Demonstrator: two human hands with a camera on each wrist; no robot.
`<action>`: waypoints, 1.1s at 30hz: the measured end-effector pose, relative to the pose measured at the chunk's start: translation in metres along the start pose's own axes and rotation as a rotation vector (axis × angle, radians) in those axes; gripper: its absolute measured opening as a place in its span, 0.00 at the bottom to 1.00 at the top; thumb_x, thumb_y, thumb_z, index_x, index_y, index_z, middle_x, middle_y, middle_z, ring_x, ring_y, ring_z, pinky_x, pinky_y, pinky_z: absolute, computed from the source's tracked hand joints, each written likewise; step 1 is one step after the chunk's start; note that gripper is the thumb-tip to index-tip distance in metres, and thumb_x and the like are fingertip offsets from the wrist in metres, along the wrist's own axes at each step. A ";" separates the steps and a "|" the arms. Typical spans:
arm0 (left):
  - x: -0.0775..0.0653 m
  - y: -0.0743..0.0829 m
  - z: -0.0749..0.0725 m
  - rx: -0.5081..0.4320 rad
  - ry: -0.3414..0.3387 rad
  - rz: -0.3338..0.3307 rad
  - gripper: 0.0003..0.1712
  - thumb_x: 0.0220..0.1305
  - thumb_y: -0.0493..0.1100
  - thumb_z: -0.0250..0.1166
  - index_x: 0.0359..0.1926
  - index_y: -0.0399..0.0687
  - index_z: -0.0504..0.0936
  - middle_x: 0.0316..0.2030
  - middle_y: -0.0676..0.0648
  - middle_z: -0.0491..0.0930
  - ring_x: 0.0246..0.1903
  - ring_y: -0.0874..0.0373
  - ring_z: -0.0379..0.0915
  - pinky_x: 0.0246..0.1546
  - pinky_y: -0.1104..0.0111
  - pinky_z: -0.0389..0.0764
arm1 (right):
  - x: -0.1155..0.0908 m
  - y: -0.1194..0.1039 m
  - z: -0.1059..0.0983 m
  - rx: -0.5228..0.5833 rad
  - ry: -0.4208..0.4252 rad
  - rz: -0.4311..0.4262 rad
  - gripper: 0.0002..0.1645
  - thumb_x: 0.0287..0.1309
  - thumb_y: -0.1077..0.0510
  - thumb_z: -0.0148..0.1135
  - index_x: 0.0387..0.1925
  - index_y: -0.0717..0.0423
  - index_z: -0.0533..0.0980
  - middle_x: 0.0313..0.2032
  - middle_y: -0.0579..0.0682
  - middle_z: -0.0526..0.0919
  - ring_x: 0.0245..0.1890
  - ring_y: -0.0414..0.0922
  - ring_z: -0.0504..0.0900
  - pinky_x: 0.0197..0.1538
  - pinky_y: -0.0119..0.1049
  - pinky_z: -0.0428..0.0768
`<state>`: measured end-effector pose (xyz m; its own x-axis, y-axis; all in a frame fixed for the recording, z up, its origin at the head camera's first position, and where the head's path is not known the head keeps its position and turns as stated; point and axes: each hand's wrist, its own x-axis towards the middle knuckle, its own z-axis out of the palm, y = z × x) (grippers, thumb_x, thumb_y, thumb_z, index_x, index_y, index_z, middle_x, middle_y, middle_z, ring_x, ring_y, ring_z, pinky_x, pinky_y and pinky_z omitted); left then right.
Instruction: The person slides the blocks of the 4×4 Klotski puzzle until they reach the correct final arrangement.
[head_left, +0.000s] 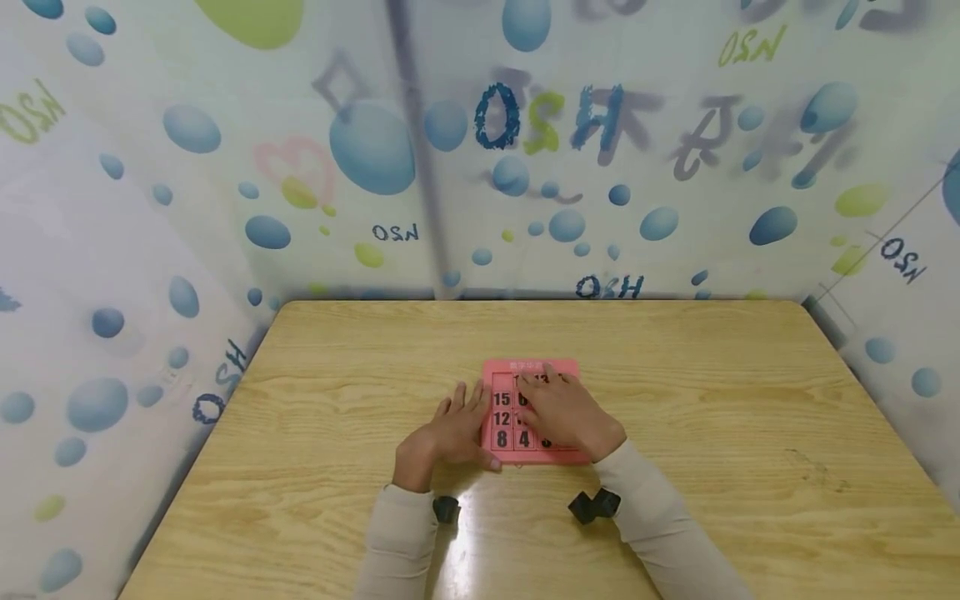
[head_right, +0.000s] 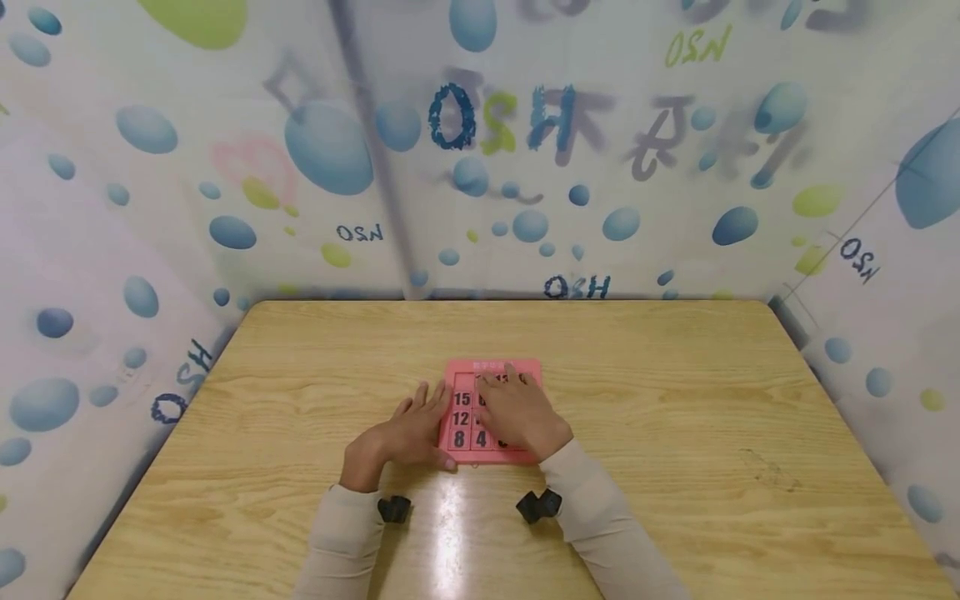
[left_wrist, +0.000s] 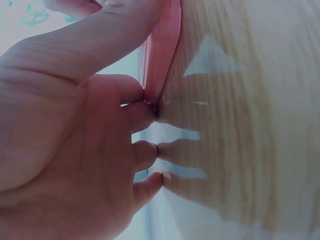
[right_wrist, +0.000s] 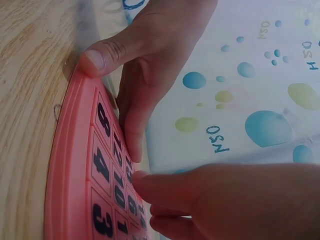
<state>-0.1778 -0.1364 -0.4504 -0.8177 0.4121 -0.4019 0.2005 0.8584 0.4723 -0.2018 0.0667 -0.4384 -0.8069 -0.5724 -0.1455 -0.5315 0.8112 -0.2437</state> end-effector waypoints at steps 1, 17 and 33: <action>0.000 0.000 0.000 0.000 0.002 0.000 0.68 0.51 0.57 0.76 0.78 0.38 0.41 0.78 0.37 0.35 0.77 0.37 0.25 0.76 0.45 0.39 | 0.000 0.000 0.000 0.000 -0.004 0.003 0.34 0.71 0.47 0.54 0.71 0.58 0.65 0.71 0.57 0.66 0.73 0.64 0.59 0.70 0.61 0.62; -0.001 -0.002 0.000 -0.007 -0.005 0.006 0.67 0.53 0.57 0.74 0.78 0.38 0.40 0.79 0.39 0.34 0.77 0.38 0.24 0.76 0.46 0.39 | 0.003 -0.005 0.006 -0.017 -0.018 0.031 0.34 0.69 0.44 0.57 0.70 0.56 0.69 0.72 0.56 0.65 0.74 0.64 0.56 0.72 0.61 0.59; -0.001 -0.001 0.000 -0.008 -0.013 0.010 0.67 0.54 0.57 0.74 0.78 0.38 0.39 0.79 0.39 0.34 0.77 0.38 0.23 0.76 0.46 0.38 | 0.006 -0.012 0.012 0.004 -0.009 0.010 0.35 0.71 0.44 0.54 0.72 0.56 0.66 0.73 0.54 0.63 0.74 0.64 0.54 0.74 0.60 0.55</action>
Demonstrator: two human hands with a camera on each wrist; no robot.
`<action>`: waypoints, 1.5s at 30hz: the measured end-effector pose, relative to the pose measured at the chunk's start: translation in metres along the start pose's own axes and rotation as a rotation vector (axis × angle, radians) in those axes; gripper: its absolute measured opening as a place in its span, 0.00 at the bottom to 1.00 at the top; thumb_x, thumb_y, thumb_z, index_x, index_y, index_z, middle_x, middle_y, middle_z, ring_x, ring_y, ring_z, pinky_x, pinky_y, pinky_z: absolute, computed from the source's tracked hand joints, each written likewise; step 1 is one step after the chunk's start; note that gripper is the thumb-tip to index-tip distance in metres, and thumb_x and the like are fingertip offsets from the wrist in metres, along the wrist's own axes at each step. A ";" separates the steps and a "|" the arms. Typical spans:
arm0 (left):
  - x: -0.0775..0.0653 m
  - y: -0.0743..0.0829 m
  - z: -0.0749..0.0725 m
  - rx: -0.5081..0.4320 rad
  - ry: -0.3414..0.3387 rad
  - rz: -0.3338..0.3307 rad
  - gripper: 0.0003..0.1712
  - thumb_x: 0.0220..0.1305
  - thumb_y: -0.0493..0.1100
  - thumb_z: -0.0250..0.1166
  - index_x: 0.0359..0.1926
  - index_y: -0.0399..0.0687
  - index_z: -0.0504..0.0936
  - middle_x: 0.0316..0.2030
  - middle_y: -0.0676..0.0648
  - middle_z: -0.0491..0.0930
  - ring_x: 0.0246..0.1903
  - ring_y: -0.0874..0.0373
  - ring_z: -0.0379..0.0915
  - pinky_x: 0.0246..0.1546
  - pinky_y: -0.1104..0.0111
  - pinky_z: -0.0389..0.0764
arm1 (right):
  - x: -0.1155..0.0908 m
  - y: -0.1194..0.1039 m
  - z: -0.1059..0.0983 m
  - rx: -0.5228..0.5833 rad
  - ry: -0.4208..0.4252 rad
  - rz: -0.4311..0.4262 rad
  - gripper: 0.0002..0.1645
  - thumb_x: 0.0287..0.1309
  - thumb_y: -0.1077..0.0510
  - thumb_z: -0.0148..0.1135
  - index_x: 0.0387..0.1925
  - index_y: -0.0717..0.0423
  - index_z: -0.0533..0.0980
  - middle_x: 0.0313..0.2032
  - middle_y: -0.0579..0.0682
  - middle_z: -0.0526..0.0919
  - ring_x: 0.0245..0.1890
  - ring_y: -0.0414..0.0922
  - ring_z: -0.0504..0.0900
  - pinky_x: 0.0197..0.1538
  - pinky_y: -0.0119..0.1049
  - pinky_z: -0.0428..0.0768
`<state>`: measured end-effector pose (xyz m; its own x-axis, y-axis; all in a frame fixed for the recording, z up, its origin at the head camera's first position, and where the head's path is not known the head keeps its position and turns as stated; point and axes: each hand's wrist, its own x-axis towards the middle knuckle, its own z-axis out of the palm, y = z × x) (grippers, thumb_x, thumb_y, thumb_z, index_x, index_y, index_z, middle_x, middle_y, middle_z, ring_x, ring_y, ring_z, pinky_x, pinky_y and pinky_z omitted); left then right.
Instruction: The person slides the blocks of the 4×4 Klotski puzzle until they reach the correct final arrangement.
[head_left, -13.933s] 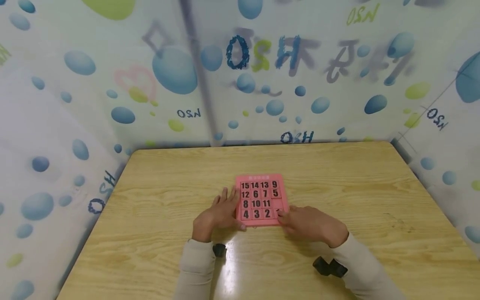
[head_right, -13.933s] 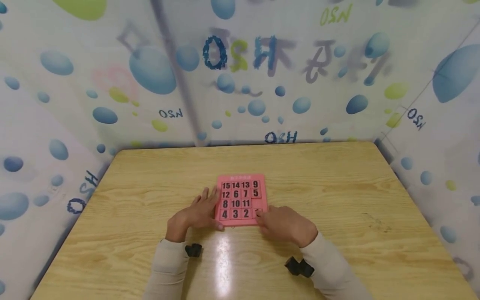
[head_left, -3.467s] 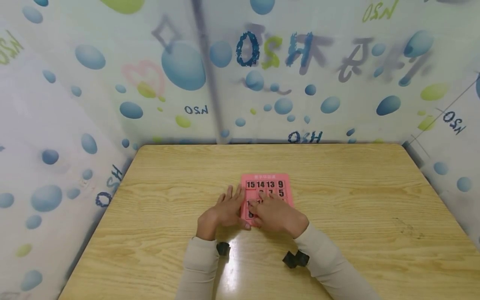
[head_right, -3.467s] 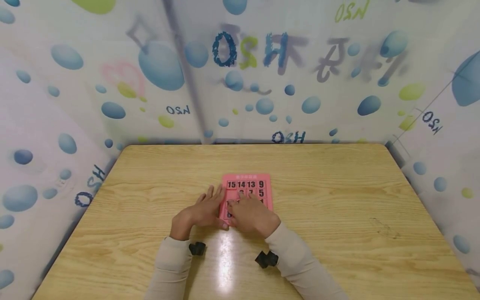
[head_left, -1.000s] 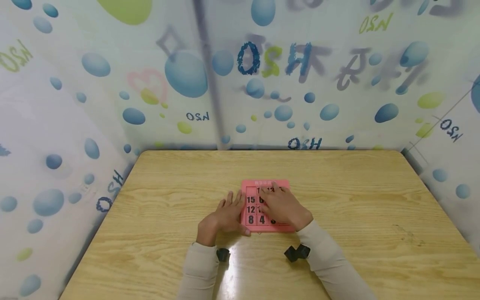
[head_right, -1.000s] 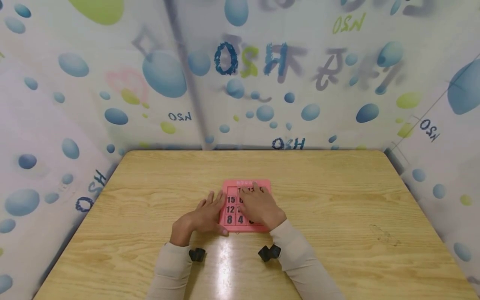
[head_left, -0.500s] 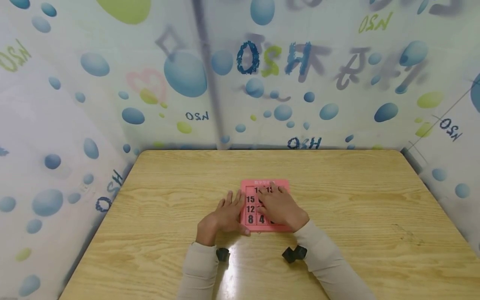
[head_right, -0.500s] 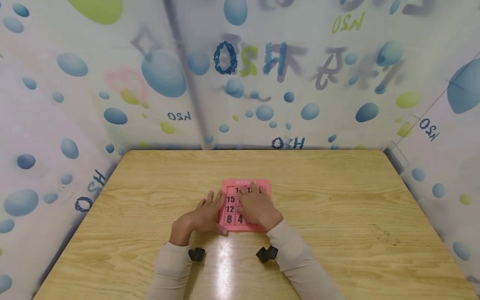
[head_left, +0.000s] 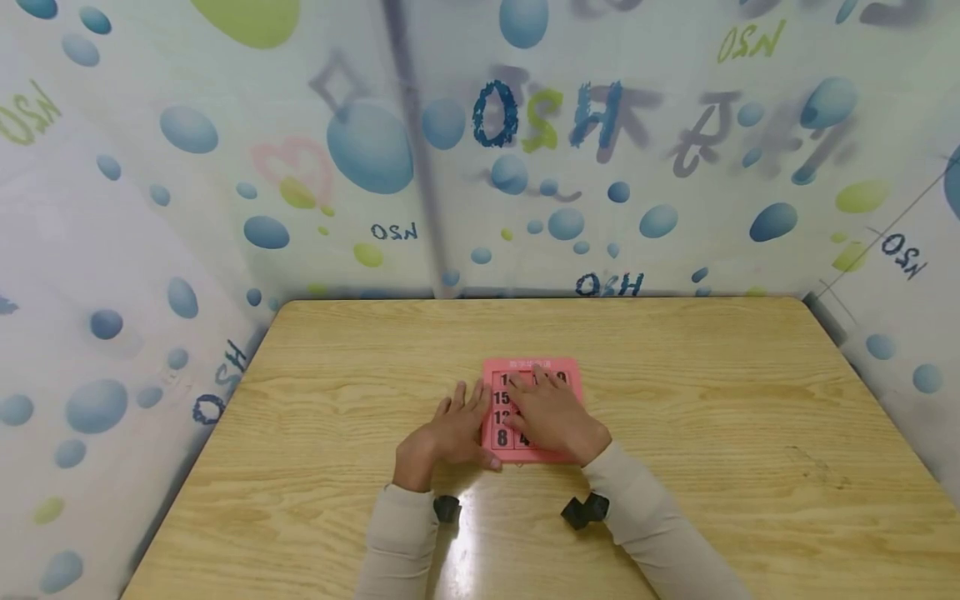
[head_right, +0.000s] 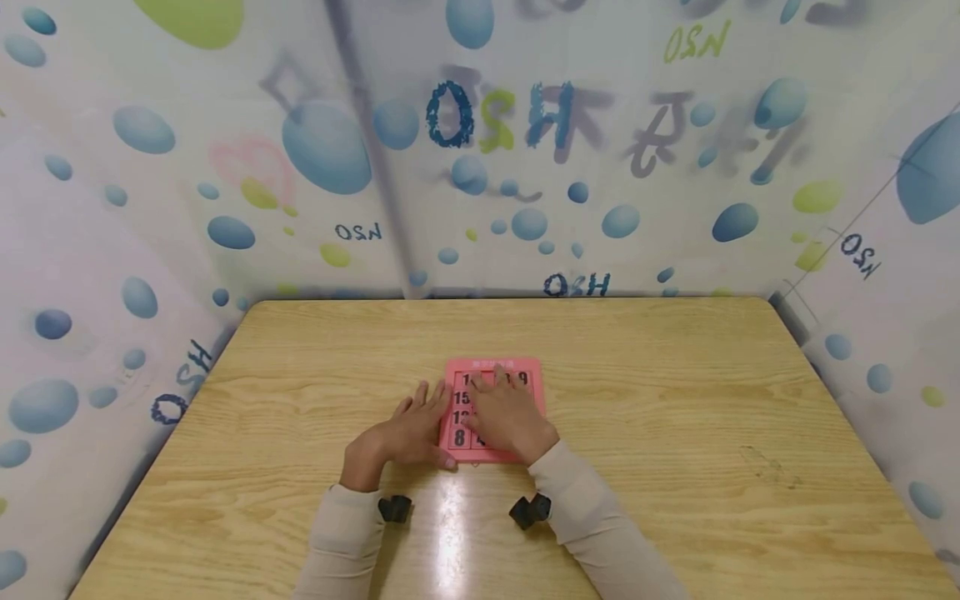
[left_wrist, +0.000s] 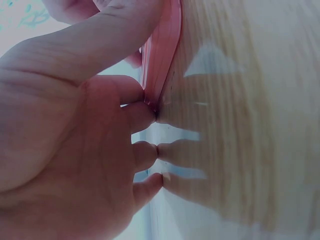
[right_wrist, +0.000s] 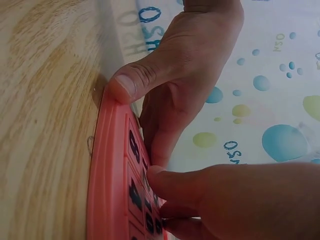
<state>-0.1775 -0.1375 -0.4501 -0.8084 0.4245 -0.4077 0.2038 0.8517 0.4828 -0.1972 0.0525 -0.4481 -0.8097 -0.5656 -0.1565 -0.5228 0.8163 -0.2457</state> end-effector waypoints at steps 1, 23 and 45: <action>0.000 0.000 0.000 0.002 0.002 0.002 0.67 0.54 0.57 0.74 0.78 0.38 0.39 0.79 0.39 0.34 0.77 0.38 0.23 0.76 0.46 0.38 | 0.000 0.000 0.000 0.003 0.000 0.000 0.35 0.70 0.44 0.54 0.71 0.56 0.66 0.73 0.55 0.63 0.74 0.64 0.54 0.74 0.60 0.55; 0.004 0.005 -0.005 0.008 0.007 0.005 0.65 0.54 0.57 0.74 0.78 0.37 0.42 0.79 0.39 0.35 0.77 0.38 0.23 0.76 0.45 0.38 | 0.002 -0.002 0.001 0.018 0.012 -0.008 0.35 0.72 0.43 0.52 0.73 0.55 0.63 0.75 0.53 0.60 0.76 0.63 0.49 0.74 0.61 0.54; -0.002 0.001 0.004 -0.045 0.032 -0.004 0.68 0.51 0.55 0.76 0.79 0.40 0.40 0.78 0.38 0.33 0.77 0.38 0.22 0.76 0.46 0.36 | -0.020 0.034 -0.015 0.009 0.026 0.018 0.30 0.72 0.49 0.54 0.69 0.57 0.69 0.70 0.58 0.68 0.72 0.68 0.56 0.69 0.66 0.60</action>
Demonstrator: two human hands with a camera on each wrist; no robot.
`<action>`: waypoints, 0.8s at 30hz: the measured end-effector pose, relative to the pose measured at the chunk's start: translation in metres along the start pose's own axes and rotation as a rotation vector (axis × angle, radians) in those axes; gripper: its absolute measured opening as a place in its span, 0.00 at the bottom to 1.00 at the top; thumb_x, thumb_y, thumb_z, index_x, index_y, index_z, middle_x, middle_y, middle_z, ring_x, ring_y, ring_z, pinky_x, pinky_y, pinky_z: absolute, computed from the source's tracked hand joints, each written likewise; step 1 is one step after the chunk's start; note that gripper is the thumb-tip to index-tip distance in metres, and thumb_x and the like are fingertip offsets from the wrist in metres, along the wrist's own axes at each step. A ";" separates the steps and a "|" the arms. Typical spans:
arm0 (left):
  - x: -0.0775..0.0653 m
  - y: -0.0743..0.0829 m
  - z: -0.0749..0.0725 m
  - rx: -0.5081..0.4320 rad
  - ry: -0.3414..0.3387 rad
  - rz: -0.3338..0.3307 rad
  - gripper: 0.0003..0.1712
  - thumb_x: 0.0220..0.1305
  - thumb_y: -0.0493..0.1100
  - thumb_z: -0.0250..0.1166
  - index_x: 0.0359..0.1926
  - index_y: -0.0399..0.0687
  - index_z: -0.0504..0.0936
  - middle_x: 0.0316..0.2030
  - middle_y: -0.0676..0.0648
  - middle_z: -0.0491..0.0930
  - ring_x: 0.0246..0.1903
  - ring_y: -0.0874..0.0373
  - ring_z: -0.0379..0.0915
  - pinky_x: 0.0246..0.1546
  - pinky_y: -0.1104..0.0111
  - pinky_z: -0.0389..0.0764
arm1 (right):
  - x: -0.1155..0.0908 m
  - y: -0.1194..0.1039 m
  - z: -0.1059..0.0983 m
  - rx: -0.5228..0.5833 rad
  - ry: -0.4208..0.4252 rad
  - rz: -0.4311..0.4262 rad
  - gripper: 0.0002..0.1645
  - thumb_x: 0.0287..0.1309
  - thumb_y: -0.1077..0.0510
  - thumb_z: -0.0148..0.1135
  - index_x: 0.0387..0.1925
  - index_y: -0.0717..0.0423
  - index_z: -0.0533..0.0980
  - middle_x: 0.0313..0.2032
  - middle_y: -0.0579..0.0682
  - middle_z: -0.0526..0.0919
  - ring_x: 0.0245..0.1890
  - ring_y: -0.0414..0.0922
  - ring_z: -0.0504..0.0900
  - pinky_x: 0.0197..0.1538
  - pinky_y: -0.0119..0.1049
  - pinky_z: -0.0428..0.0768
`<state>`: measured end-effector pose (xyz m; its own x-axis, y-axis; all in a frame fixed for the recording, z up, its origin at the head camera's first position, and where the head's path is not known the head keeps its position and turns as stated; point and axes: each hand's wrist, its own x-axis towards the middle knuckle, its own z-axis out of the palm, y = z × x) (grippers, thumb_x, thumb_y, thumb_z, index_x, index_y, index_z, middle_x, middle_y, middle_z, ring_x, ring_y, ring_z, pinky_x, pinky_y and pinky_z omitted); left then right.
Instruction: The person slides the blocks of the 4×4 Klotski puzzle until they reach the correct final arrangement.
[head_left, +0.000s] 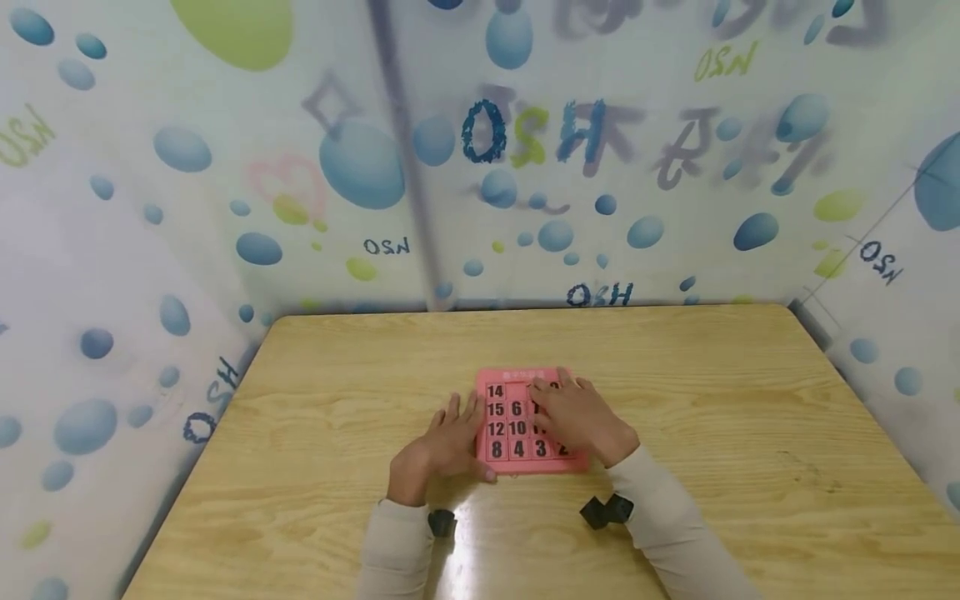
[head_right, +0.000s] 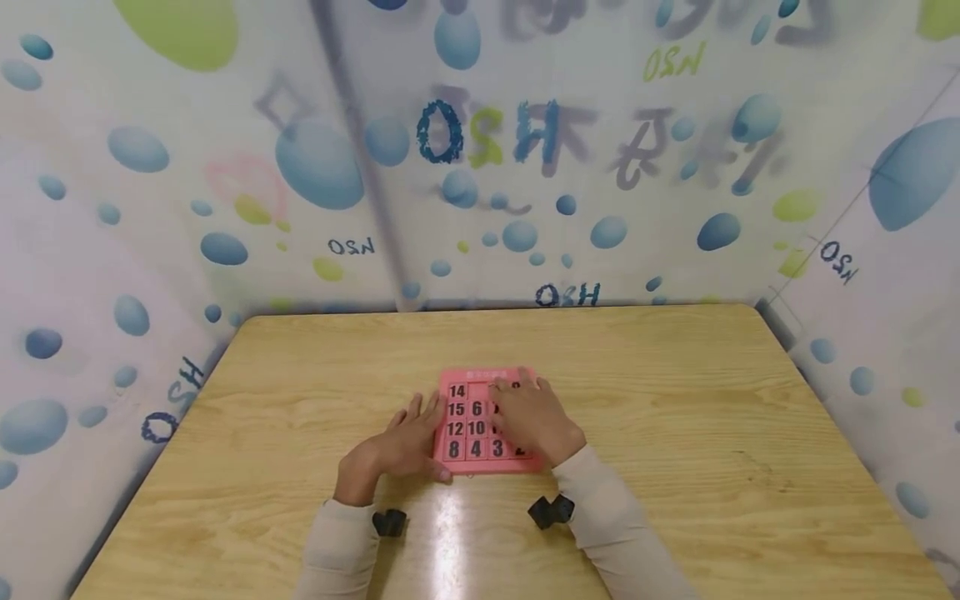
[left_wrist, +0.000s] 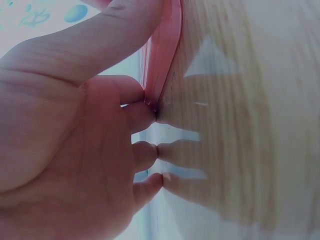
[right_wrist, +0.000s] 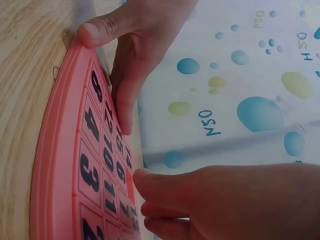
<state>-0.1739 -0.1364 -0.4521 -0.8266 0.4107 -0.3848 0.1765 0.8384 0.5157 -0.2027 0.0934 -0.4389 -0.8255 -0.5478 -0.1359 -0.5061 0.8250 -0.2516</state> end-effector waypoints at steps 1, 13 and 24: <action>-0.001 0.000 0.000 -0.001 0.002 0.002 0.68 0.51 0.55 0.76 0.79 0.40 0.40 0.78 0.38 0.34 0.77 0.38 0.22 0.76 0.46 0.37 | 0.000 -0.001 0.001 0.001 -0.002 -0.003 0.30 0.72 0.49 0.54 0.69 0.58 0.69 0.69 0.58 0.69 0.72 0.68 0.57 0.69 0.66 0.60; -0.004 -0.002 0.000 0.018 -0.001 0.012 0.67 0.53 0.56 0.75 0.78 0.38 0.40 0.78 0.37 0.34 0.76 0.37 0.23 0.76 0.46 0.36 | 0.005 -0.008 0.006 -0.013 -0.005 0.007 0.30 0.72 0.47 0.54 0.68 0.58 0.70 0.68 0.58 0.71 0.68 0.63 0.66 0.68 0.64 0.63; 0.000 -0.001 -0.001 0.015 -0.003 0.004 0.68 0.52 0.56 0.75 0.79 0.40 0.39 0.78 0.39 0.33 0.76 0.39 0.22 0.76 0.47 0.35 | 0.007 -0.011 0.011 0.027 0.022 -0.011 0.31 0.71 0.47 0.54 0.68 0.59 0.70 0.70 0.60 0.67 0.72 0.64 0.60 0.71 0.62 0.60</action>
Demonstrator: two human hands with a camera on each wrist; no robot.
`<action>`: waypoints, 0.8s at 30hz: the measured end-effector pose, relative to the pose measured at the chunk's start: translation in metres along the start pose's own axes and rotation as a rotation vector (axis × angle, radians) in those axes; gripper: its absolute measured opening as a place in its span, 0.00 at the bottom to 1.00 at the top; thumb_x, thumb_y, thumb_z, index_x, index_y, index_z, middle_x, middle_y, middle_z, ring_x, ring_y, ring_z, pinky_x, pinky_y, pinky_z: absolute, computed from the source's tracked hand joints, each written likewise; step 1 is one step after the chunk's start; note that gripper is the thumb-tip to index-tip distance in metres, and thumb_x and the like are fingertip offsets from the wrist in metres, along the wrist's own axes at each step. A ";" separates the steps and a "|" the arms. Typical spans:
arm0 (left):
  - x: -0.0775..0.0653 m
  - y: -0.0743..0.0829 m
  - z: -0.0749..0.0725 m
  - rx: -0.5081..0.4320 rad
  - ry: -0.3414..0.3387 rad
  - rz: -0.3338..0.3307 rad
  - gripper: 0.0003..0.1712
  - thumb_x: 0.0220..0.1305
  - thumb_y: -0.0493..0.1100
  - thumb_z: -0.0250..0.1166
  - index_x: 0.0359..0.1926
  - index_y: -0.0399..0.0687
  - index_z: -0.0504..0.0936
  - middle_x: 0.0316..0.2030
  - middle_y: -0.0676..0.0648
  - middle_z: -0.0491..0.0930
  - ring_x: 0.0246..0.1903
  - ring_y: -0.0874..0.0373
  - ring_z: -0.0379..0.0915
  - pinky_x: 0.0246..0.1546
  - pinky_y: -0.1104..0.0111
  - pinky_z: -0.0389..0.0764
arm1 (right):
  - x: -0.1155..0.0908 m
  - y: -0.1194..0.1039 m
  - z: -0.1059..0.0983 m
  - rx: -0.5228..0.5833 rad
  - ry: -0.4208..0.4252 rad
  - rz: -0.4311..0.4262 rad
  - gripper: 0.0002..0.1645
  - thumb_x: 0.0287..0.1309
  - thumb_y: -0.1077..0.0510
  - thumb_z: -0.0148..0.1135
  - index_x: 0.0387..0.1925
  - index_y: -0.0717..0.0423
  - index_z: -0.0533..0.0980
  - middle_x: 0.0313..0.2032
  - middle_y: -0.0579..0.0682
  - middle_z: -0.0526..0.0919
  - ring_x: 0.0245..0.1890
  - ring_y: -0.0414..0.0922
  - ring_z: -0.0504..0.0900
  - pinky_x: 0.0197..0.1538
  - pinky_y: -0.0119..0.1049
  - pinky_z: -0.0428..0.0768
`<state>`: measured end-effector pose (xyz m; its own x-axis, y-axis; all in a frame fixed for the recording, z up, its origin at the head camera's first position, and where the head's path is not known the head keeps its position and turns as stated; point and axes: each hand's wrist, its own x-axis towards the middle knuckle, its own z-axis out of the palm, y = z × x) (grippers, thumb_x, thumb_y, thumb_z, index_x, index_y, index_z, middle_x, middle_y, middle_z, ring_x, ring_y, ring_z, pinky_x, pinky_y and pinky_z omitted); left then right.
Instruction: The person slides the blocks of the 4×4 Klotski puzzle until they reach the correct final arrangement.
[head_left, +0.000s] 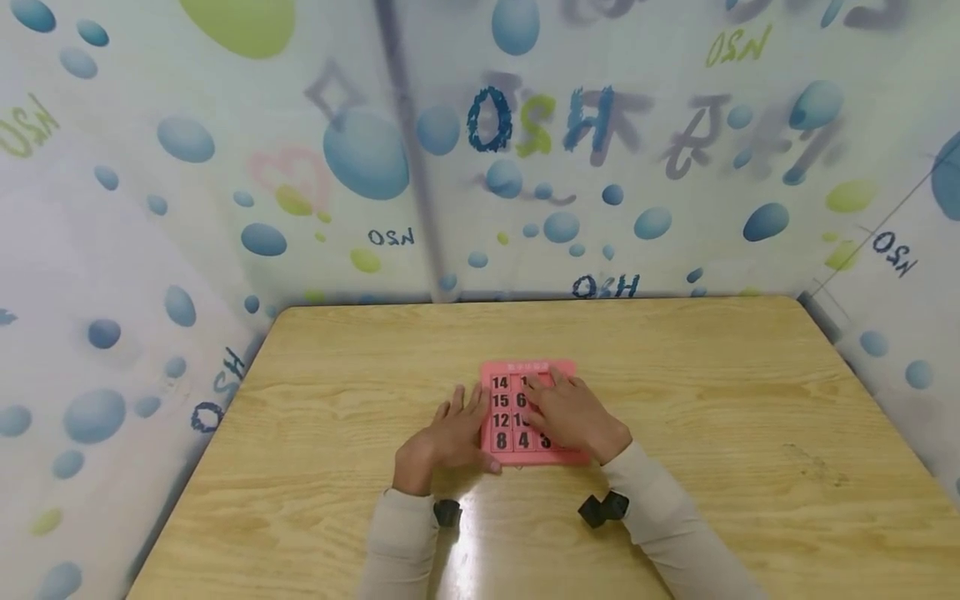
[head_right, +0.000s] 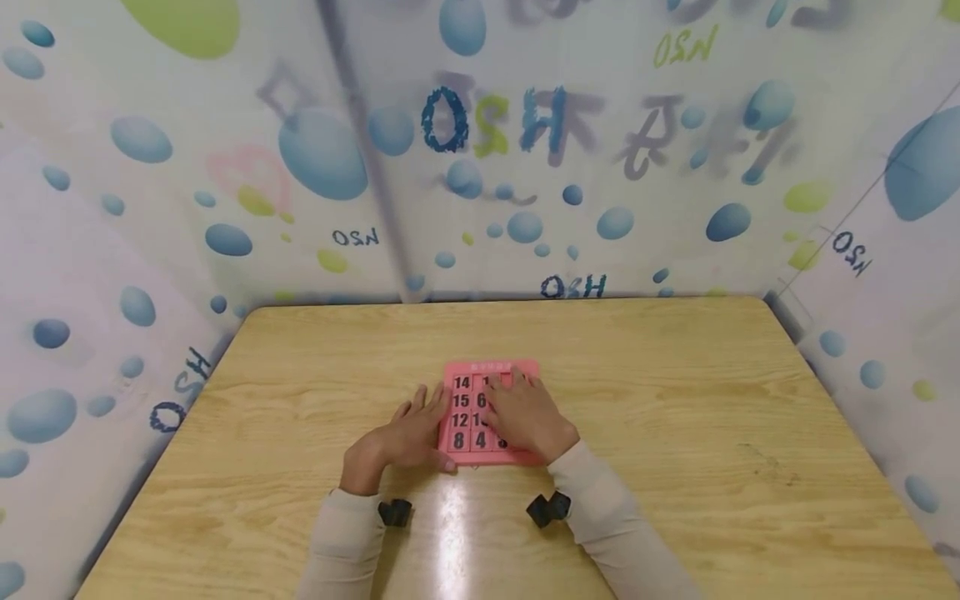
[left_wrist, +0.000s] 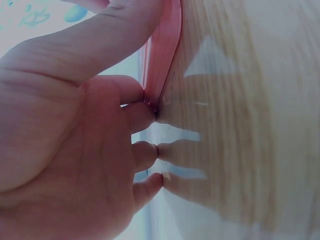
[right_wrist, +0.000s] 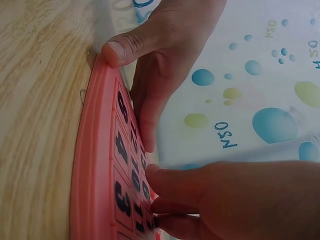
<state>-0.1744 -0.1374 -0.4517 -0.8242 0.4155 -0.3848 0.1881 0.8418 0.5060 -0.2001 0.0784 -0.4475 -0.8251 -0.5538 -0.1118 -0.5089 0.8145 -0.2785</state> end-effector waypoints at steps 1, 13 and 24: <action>0.001 0.000 0.000 -0.001 0.000 -0.003 0.68 0.52 0.56 0.75 0.79 0.40 0.39 0.78 0.39 0.33 0.76 0.39 0.22 0.76 0.47 0.35 | 0.000 0.000 0.000 0.002 0.002 -0.002 0.31 0.71 0.47 0.55 0.68 0.59 0.70 0.70 0.60 0.67 0.72 0.64 0.59 0.71 0.62 0.60; -0.001 0.001 -0.001 -0.004 -0.013 -0.009 0.67 0.53 0.56 0.75 0.79 0.40 0.40 0.78 0.39 0.33 0.76 0.38 0.22 0.76 0.46 0.36 | 0.001 -0.007 0.007 0.016 -0.015 -0.017 0.33 0.71 0.44 0.54 0.70 0.56 0.68 0.73 0.58 0.63 0.74 0.66 0.55 0.72 0.63 0.57; 0.002 0.000 -0.002 0.002 -0.016 -0.003 0.66 0.54 0.56 0.74 0.79 0.40 0.40 0.78 0.40 0.33 0.76 0.38 0.21 0.76 0.46 0.36 | 0.003 -0.007 0.007 0.017 -0.021 -0.031 0.33 0.72 0.43 0.52 0.71 0.55 0.67 0.73 0.58 0.62 0.74 0.64 0.55 0.73 0.62 0.56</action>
<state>-0.1765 -0.1371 -0.4511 -0.8160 0.4188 -0.3985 0.1872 0.8437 0.5032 -0.1978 0.0698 -0.4531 -0.8039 -0.5819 -0.1228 -0.5293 0.7942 -0.2984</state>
